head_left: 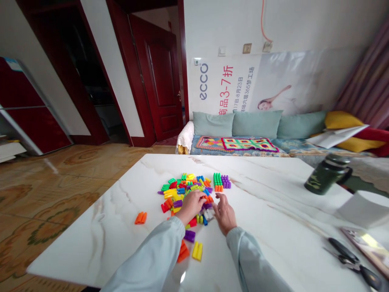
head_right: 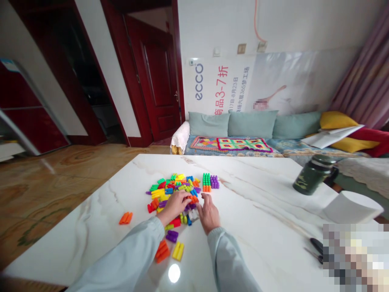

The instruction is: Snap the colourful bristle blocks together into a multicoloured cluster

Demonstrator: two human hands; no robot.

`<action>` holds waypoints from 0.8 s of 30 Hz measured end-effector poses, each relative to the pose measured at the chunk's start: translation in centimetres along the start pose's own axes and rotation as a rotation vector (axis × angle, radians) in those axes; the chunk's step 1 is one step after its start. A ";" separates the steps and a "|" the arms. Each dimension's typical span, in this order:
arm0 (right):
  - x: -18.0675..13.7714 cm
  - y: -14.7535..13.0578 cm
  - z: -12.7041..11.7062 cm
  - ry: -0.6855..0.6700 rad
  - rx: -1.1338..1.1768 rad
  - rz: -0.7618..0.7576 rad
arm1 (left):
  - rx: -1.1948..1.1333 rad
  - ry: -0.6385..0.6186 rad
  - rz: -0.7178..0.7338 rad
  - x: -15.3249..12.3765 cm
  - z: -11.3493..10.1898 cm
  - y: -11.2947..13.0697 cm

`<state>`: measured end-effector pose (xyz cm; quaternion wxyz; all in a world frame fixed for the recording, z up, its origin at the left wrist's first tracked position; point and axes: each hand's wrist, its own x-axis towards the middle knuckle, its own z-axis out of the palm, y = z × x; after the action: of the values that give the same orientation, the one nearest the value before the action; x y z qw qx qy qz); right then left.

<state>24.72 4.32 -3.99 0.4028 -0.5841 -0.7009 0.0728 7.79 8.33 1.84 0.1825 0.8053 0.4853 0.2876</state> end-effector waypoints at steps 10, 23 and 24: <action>0.3 1.7 0.4 0.167 0.115 0.147 | 0.099 0.167 0.086 -4.8 -0.9 -0.1; 3.3 4.3 1.1 0.220 0.047 0.423 | 0.357 0.219 0.147 -10.7 -0.4 -4.7; 3.5 4.3 1.1 0.220 0.039 0.420 | 0.357 0.217 0.147 -10.7 -0.4 -4.7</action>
<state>27.35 9.13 -5.49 0.4642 -0.7135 -0.5143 0.1045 0.42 1.07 -3.59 -0.0379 0.8224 0.4852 0.2946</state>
